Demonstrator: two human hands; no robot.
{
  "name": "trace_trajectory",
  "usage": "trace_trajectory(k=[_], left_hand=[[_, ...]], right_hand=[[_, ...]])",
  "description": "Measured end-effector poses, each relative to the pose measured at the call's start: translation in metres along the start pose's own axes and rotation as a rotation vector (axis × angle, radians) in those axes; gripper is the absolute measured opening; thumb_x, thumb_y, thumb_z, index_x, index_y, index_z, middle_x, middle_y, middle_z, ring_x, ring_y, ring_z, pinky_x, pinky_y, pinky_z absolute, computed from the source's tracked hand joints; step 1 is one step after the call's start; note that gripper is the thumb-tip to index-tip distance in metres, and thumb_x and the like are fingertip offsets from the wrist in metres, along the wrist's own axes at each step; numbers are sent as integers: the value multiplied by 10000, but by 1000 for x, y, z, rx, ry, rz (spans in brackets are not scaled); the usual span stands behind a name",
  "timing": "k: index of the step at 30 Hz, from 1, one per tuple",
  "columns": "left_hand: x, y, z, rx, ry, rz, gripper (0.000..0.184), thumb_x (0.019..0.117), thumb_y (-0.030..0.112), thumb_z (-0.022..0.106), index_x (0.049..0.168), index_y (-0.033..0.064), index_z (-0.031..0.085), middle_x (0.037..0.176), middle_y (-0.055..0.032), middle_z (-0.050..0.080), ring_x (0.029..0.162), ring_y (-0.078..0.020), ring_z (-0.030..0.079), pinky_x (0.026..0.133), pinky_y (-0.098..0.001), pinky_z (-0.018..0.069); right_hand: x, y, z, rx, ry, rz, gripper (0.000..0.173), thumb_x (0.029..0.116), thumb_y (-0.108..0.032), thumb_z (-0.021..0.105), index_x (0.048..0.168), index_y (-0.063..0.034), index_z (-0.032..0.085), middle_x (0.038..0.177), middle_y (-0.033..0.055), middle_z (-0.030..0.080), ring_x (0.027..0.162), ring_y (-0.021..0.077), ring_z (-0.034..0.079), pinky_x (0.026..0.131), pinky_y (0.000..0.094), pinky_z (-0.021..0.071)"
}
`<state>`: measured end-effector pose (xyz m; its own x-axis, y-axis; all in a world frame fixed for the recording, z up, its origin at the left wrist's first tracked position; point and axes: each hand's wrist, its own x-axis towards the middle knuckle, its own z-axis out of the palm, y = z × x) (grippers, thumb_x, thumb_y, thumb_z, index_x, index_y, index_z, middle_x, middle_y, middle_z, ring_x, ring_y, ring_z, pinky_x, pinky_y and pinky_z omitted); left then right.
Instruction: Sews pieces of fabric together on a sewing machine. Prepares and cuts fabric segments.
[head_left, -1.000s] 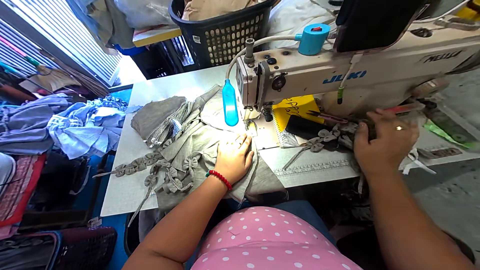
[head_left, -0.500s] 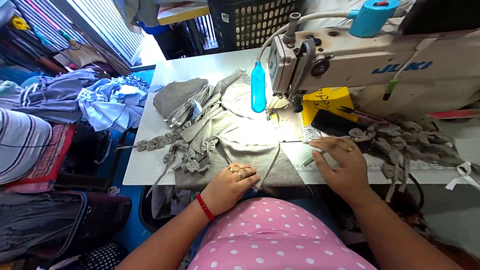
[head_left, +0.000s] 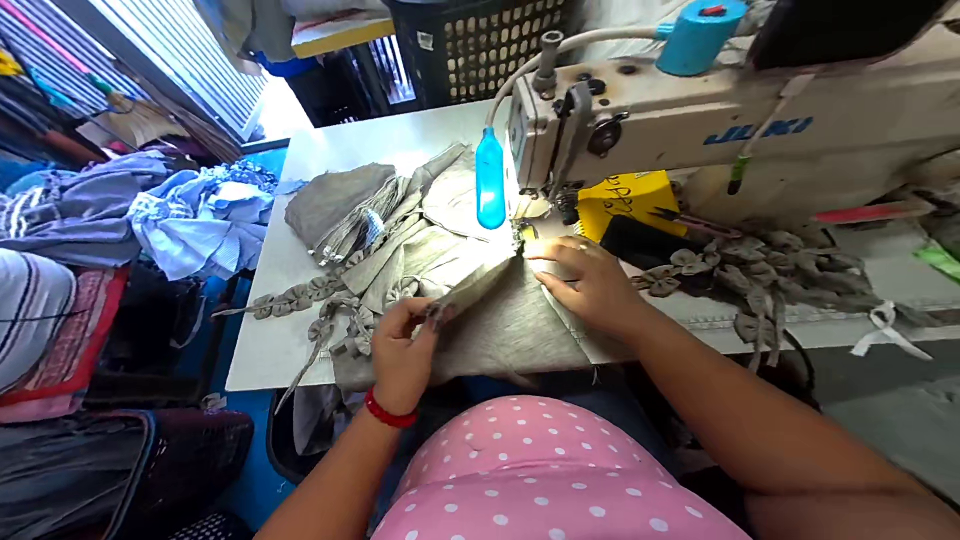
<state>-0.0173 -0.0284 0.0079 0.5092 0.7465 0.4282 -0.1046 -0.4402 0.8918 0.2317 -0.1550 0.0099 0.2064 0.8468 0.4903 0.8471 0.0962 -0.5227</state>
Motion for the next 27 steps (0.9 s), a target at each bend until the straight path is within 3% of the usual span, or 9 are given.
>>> trace_trajectory(k=[5,9,13,17,21,27], left_hand=[[13,3,-4,-48,34,13,151,884,102,782,979,195,710,936,133,726,863,-21,702,828,-251,614],[15,2,-5,-75,33,18,141,877,178,803,961,236,705,921,149,723,851,-8,693,811,-226,603],[16,-2,-9,-66,-9,64,133,874,224,809,955,272,715,938,163,712,882,-3,687,828,-223,601],[18,-3,-10,-23,-54,123,86,938,260,748,988,277,680,947,176,668,869,30,655,794,-185,586],[19,-5,-8,4,4,158,69,985,254,690,1034,264,643,953,177,648,847,51,628,778,-157,559],[19,-16,-11,18,62,228,96,1003,250,666,1092,283,649,1022,183,651,912,47,637,818,-156,561]], right_hand=[[32,5,17,76,-76,75,248,960,-132,665,1192,-64,719,1245,133,697,1199,289,647,1044,495,503],[46,12,24,207,-111,100,113,961,-133,677,1027,-60,732,1120,99,719,1082,215,683,966,438,544],[48,10,25,230,-157,73,132,920,-109,723,1034,-45,740,1120,119,711,1090,235,668,985,426,530],[51,20,30,361,-167,87,118,948,-102,670,1012,-18,723,1078,118,710,1071,182,664,985,375,522],[51,23,34,528,-118,127,63,914,-62,692,963,-24,704,1017,73,711,993,86,671,924,284,548],[49,25,37,678,-116,143,108,860,-32,740,957,-14,697,982,55,706,940,56,673,877,244,568]])
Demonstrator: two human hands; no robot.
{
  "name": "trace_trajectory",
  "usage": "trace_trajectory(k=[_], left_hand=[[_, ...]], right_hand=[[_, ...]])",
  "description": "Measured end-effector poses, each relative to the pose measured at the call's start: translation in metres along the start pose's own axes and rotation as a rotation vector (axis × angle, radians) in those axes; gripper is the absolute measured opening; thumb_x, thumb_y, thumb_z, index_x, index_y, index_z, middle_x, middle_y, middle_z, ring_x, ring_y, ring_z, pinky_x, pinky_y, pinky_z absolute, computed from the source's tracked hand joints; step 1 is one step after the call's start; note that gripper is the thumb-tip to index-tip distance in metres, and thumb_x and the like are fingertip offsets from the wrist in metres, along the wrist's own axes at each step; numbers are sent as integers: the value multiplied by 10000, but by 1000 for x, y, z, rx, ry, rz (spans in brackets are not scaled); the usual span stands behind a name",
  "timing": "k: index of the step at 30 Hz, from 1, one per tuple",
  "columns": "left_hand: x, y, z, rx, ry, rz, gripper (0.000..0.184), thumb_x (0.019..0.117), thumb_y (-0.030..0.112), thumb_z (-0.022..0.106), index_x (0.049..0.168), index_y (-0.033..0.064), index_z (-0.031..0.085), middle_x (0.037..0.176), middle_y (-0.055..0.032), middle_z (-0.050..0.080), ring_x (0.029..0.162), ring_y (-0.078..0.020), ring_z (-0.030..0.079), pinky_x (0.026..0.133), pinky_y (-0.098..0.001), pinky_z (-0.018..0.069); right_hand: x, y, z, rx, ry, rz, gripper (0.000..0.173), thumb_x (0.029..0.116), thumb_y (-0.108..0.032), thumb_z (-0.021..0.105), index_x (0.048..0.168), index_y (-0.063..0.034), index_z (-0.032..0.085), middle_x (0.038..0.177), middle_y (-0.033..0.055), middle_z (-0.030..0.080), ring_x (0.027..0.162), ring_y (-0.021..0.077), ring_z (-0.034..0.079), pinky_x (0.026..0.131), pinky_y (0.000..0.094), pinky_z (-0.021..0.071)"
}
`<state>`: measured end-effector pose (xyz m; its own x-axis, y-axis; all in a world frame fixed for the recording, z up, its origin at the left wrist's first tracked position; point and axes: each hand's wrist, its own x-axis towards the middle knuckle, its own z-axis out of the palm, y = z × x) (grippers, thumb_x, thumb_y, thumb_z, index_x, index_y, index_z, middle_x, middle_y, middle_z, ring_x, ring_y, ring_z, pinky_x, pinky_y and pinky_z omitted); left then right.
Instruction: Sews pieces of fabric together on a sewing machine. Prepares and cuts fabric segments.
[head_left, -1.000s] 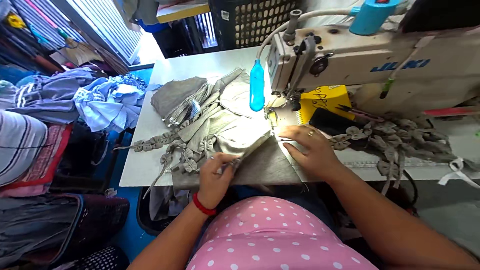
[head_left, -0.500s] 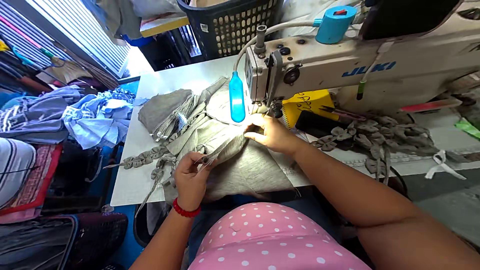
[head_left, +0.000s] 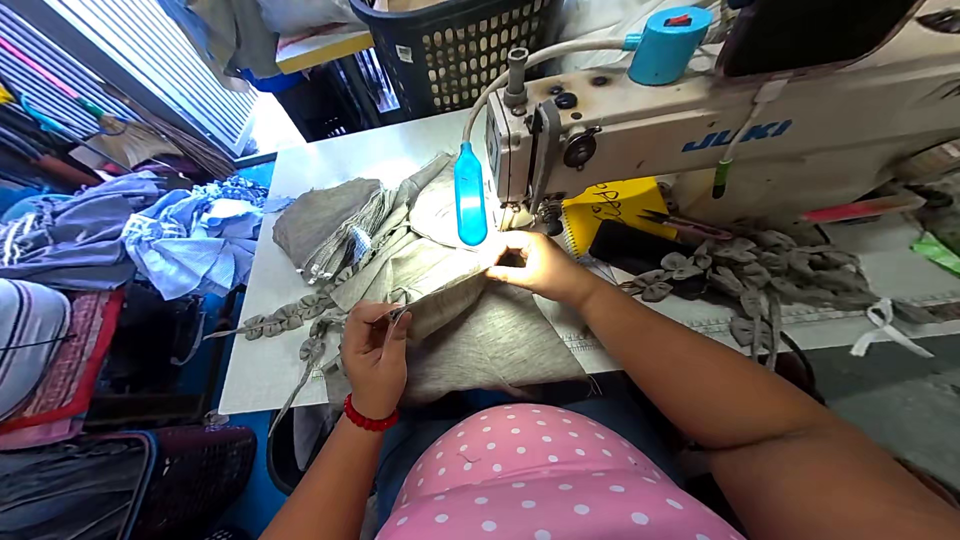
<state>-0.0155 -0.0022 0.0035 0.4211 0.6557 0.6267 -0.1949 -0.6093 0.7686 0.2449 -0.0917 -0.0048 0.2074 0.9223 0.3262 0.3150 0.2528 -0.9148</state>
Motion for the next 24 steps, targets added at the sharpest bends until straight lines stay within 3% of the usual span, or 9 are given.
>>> trace_trajectory(k=[7,9,12,14,16,18,20,22,24], left_hand=[[0,2,-1,22,50,-113,83,991,195,679,1051,226,631,947,176,666,827,46,642,757,-162,568],[3,-1,-4,73,73,-231,67,989,154,664,1030,159,611,872,154,635,759,50,617,703,-152,550],[14,-4,-14,244,21,-472,138,990,152,656,1068,46,611,855,29,623,710,-16,628,659,-208,571],[25,-2,-17,482,-56,-466,256,995,203,658,1172,24,614,990,-67,656,835,-111,656,749,-309,576],[36,8,-10,723,-160,-234,442,989,256,639,1330,-21,588,1295,-218,619,1185,-320,615,990,-506,514],[43,17,12,845,-314,-34,613,973,375,606,1437,-18,527,1502,-236,498,1444,-402,414,1191,-605,291],[43,19,43,859,-452,24,652,941,485,622,1367,-8,600,1506,-223,511,1493,-414,349,1226,-673,132],[40,12,68,833,-505,-19,462,940,439,637,1241,98,717,1311,-120,676,1350,-343,537,1206,-664,204],[35,3,79,767,-457,-39,252,950,298,670,1105,124,766,1119,-70,739,1142,-288,654,1092,-588,405]], right_hand=[[1,3,7,51,112,-25,70,844,-27,731,901,-36,691,937,28,717,899,48,675,840,239,569],[0,5,11,3,160,-33,151,831,-26,737,961,-17,662,923,35,703,871,48,669,824,231,568],[1,9,15,-68,172,-69,271,856,-41,738,1100,7,630,963,59,711,880,68,680,836,243,569],[1,8,15,-85,166,-71,293,872,-45,726,1139,18,624,984,71,722,903,79,693,863,257,574],[1,7,13,-77,154,-76,300,875,-31,713,1153,31,618,989,77,724,917,78,697,881,256,575],[-1,8,13,-64,131,-84,303,880,-21,705,1161,38,608,1008,84,720,935,86,698,898,264,577],[-4,7,12,-89,130,-84,312,875,-17,704,1168,27,604,1022,83,722,944,92,703,893,269,581],[-8,1,10,-119,133,-69,321,875,-4,716,1177,-2,607,1027,77,725,948,101,705,883,277,582],[-13,-4,7,-129,130,-65,320,864,8,725,1166,-10,619,1007,71,722,926,102,703,859,275,590]])
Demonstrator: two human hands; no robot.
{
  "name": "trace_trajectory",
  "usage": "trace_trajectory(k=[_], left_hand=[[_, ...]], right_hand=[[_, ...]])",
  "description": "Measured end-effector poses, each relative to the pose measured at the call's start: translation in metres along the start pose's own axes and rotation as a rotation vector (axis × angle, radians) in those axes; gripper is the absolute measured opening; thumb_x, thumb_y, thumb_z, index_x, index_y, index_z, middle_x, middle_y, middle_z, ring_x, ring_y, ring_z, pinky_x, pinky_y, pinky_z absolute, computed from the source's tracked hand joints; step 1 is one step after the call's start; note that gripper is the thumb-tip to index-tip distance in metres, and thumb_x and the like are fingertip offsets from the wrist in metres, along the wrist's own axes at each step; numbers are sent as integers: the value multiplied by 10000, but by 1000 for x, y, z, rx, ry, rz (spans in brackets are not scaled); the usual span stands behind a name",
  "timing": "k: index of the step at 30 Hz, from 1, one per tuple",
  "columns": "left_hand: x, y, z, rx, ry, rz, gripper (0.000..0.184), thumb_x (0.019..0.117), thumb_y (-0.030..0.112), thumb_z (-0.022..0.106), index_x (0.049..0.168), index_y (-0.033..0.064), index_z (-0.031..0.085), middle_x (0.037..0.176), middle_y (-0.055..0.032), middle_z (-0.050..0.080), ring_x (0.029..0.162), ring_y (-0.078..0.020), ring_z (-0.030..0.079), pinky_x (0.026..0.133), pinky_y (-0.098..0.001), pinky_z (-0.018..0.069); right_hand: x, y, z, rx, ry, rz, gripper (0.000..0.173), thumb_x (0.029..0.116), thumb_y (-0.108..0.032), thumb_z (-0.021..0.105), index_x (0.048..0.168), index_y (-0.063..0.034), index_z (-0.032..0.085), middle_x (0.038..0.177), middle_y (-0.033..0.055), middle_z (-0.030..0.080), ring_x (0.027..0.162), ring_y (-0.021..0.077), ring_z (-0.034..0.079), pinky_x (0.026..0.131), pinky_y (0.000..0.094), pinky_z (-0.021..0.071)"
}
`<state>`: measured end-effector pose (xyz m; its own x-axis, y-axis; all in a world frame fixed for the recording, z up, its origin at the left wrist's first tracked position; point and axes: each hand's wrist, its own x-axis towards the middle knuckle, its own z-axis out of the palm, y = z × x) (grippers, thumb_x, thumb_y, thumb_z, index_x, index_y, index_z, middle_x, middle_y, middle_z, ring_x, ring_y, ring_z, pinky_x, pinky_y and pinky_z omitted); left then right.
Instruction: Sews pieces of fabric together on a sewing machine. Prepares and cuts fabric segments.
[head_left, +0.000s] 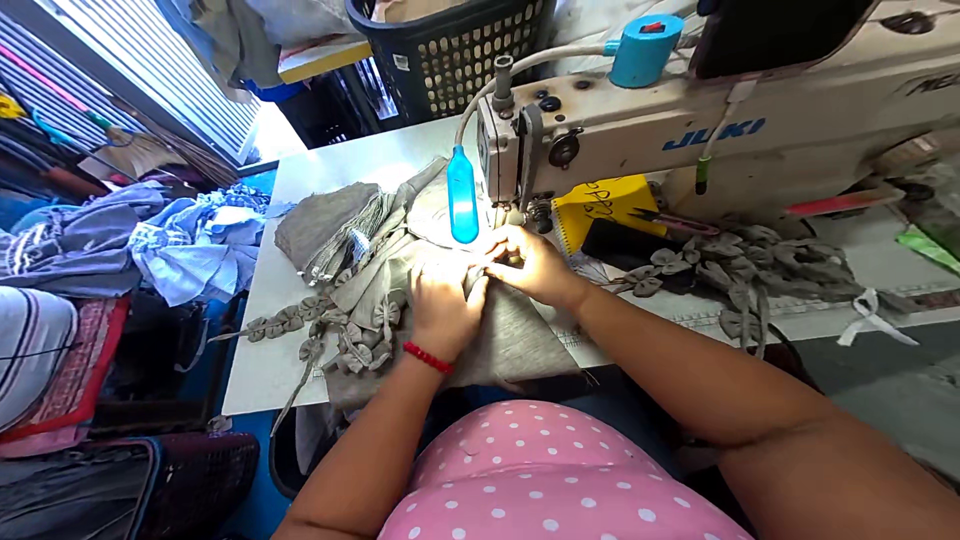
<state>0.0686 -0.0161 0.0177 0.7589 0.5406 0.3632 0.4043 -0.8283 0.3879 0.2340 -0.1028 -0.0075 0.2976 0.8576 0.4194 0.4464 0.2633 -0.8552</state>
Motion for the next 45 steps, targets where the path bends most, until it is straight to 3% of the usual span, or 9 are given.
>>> trace_trajectory(k=[2,5,9,14,19,23,30,35,45], left_hand=[[-2,3,5,-45,39,-60,174,941,238,694,1005,90,759,972,-87,740,988,-285,690,987,-554,485],[-13,12,11,-39,78,-69,162,931,215,696,997,77,749,910,-96,729,927,-288,692,1001,-557,470],[-29,15,34,102,228,130,161,935,248,668,953,137,784,686,-53,670,669,-254,641,822,-510,480],[-42,10,40,225,105,336,158,960,171,634,965,173,792,920,-61,742,782,-245,696,768,-468,519],[-40,-11,28,330,100,499,198,968,128,601,1031,165,785,990,-61,762,800,-237,694,818,-462,493],[-43,8,27,361,25,422,148,950,135,631,986,148,773,908,-73,740,805,-253,704,844,-489,510],[-49,20,27,417,-37,428,239,897,46,651,1029,188,791,1028,-51,747,1002,-252,692,921,-502,462],[-59,23,27,462,-28,452,275,892,53,643,1085,186,786,1021,-29,746,980,-222,686,936,-469,452],[-48,10,27,444,-45,527,277,900,40,632,1077,191,783,1068,-15,745,1028,-206,683,988,-477,429]], right_hand=[[-6,-4,-4,-15,-1,10,316,855,14,735,1143,-30,614,982,60,718,899,106,702,831,277,597],[-18,-10,-11,-144,24,65,306,877,-1,738,1161,-44,634,1050,72,720,959,130,708,874,311,599],[-50,-31,-28,-592,-154,-20,180,919,-71,611,1038,-48,744,1101,120,712,1095,280,671,959,492,545],[-129,-37,-21,-677,-386,-172,386,1074,-340,454,1254,-109,706,1361,76,673,1390,288,534,1182,548,370],[-137,-40,17,-649,-265,-221,353,1063,-292,467,1220,-112,727,1264,62,719,1310,252,603,1165,501,402],[-131,-36,36,-636,-177,-255,297,1045,-247,493,1105,-123,757,1163,45,747,1208,228,658,1142,455,438],[-134,-34,35,-628,-173,-269,291,1044,-233,490,1054,-115,756,1117,49,754,1174,234,674,1125,450,456],[-142,-36,30,-637,-127,-390,274,1046,-236,532,1021,-98,768,982,56,750,1028,227,703,1072,414,494],[-133,-38,31,-679,-148,-361,295,1037,-286,537,1017,-108,771,983,46,755,1020,216,703,1019,385,518]])
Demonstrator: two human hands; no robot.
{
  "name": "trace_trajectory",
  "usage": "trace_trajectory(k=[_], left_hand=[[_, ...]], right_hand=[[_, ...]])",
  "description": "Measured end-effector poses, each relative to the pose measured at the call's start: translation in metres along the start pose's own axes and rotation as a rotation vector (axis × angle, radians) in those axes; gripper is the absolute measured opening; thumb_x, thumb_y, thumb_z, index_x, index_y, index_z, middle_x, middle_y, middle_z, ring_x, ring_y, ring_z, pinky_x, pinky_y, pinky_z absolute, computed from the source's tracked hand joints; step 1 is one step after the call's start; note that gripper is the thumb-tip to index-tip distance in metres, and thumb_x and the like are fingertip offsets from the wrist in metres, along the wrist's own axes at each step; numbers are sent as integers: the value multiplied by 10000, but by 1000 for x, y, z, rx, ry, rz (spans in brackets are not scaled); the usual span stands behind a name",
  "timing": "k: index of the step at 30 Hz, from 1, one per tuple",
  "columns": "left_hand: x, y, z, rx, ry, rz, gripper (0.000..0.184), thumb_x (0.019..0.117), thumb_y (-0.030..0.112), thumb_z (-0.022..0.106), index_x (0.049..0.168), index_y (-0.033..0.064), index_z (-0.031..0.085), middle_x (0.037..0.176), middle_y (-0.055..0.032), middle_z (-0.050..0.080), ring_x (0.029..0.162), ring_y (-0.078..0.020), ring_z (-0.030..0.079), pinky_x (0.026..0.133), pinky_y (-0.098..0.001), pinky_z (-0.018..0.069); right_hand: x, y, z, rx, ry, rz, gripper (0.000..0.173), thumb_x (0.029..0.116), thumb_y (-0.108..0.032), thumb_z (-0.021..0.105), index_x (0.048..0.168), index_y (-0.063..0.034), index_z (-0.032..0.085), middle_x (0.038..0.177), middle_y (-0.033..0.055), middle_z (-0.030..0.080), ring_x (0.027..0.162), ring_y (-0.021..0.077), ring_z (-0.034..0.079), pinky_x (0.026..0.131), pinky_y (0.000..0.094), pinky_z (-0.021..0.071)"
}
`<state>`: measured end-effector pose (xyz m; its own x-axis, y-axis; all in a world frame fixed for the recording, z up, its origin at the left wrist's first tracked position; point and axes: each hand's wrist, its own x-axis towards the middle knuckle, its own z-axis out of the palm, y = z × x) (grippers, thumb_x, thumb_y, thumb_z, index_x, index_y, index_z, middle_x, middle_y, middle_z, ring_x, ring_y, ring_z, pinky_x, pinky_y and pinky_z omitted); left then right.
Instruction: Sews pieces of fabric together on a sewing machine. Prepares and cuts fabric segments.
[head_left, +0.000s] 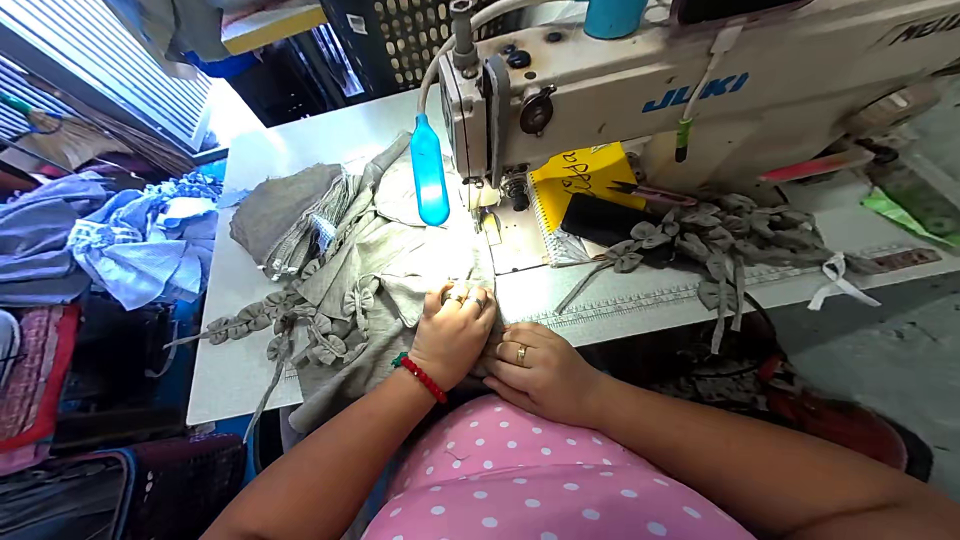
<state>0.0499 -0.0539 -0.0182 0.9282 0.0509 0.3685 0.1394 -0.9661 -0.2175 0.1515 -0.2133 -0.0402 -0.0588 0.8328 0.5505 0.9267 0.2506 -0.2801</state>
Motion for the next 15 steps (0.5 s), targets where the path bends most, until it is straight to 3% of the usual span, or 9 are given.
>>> trace_trajectory(k=[4,8,15], left_hand=[[13,-13,2,7,-54,53,285,914,44,630,1115,189,771,1130,-28,727,1089,-225,657,1015,-480,412],[27,-22,6,9,-87,89,285,903,29,652,1129,163,764,1134,-47,717,1063,-235,662,1034,-490,414],[49,-36,13,-7,-157,125,256,920,1,627,1138,71,741,1208,-121,698,1106,-302,666,1067,-523,435]], right_hand=[[8,1,4,-63,-5,53,301,1038,-279,521,995,-97,758,987,63,756,1016,238,714,993,414,540],[16,3,7,-97,-4,131,331,1045,-296,503,987,-91,756,999,78,757,1018,256,717,987,435,545],[34,5,15,-151,-12,247,309,1033,-253,517,955,-62,747,974,104,756,995,272,731,1004,465,541]])
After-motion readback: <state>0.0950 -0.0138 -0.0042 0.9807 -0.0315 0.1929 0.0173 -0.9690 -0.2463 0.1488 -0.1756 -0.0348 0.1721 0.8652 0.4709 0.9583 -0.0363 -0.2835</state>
